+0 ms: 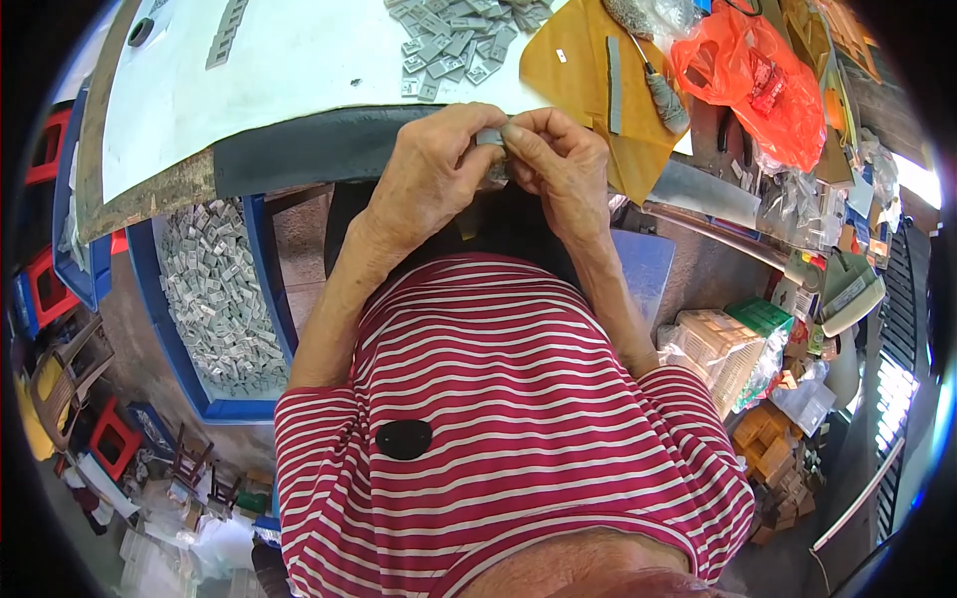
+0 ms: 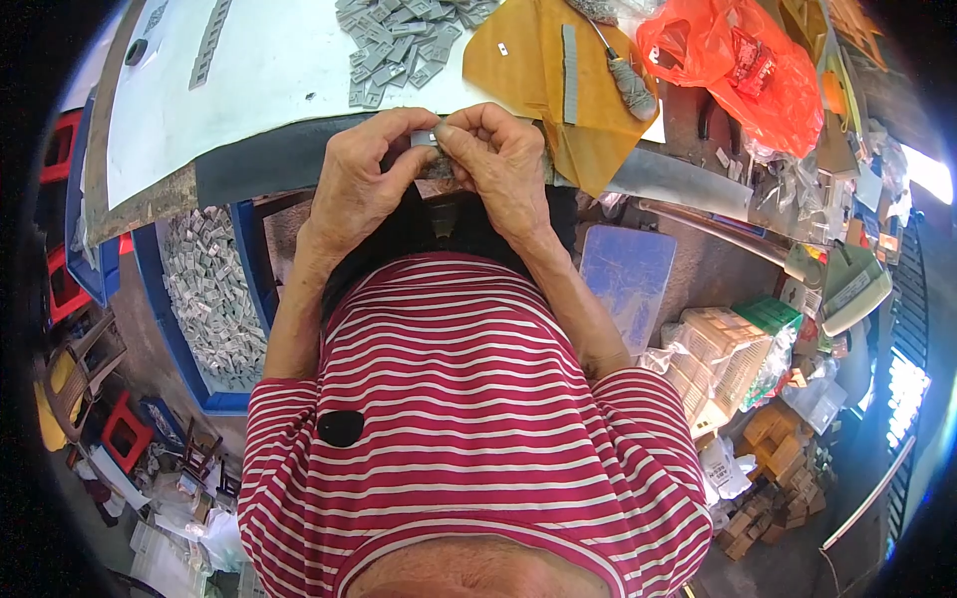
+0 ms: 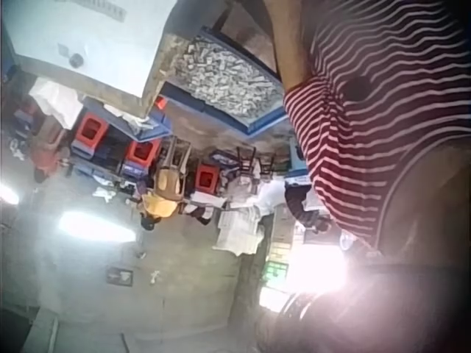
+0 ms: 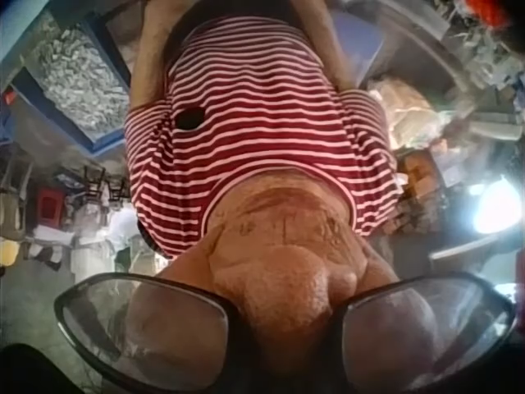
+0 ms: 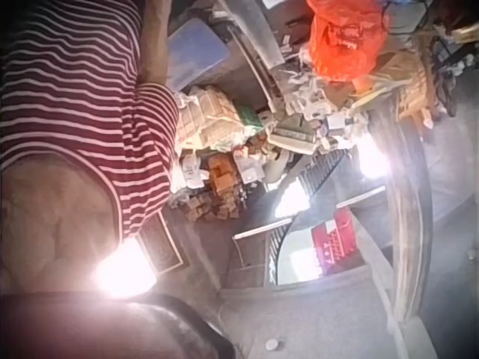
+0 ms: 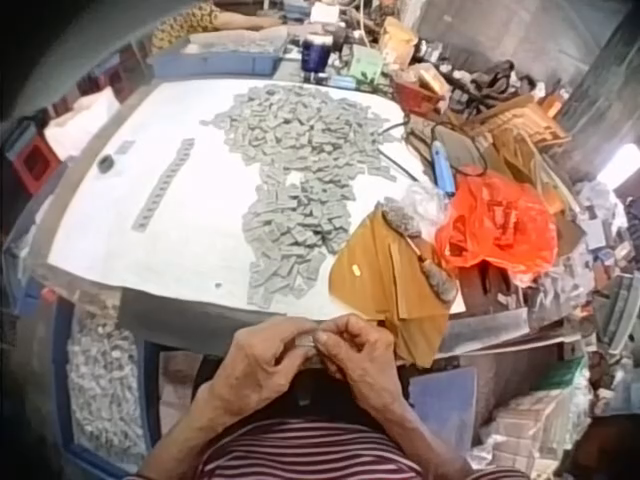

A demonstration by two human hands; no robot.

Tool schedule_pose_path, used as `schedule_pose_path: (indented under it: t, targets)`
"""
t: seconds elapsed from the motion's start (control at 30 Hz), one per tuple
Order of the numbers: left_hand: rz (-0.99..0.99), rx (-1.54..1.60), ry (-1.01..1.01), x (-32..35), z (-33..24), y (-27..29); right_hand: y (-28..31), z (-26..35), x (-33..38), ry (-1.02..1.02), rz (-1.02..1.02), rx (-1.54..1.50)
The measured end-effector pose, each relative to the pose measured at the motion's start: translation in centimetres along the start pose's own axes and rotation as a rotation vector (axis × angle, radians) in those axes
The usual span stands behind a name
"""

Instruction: The recorder is assembling small hardware components by hand at a workbench.

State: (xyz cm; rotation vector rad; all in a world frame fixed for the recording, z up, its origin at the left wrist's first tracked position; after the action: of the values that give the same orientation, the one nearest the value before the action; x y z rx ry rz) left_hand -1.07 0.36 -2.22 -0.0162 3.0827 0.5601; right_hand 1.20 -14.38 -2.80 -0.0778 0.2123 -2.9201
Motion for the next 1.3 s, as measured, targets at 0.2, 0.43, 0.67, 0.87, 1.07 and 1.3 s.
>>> schedule_pose_path:
  t: [0.2, 0.43, 0.67, 0.87, 1.07, 1.3]
  targets:
    - [0.054, 0.015, 0.113, 0.0, -0.1, 0.0, 0.1, 0.9, -0.1, 0.087, 0.091, 0.232]
    - [0.067, -0.027, 0.057, -0.1, 0.4, 0.0, 0.6, 1.2, -0.5, 0.099, 0.195, 0.264]
    - [0.062, 0.017, 0.055, -0.1, 0.4, -0.4, 0.8, 0.9, -0.6, 0.161, 0.161, 0.302]
    - [0.085, -0.031, 0.062, -0.2, -0.1, 0.0, 0.8, 0.8, -0.4, 0.045, 0.072, 0.068]
    - [0.04, 0.008, 0.063, -0.1, 0.1, -0.1, 1.0, 0.2, -0.5, 0.007, 0.056, -0.169]
    - [0.038, -0.028, 0.057, 0.1, -0.1, -0.1, 0.9, 0.3, -0.3, -0.031, 0.052, -0.259]
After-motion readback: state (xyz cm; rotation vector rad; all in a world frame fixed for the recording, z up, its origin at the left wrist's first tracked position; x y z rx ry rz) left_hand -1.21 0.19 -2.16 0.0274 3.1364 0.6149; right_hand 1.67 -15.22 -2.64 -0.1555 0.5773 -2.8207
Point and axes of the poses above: each hand's wrist, its own x-axis away from the middle knuckle, its own y-axis out of the back of the hand, z = x × y, the point moved 1 cm from there along -x, towards the middle knuckle, and after that the axes turned 15 degrees about y, right-handed, at the moved point
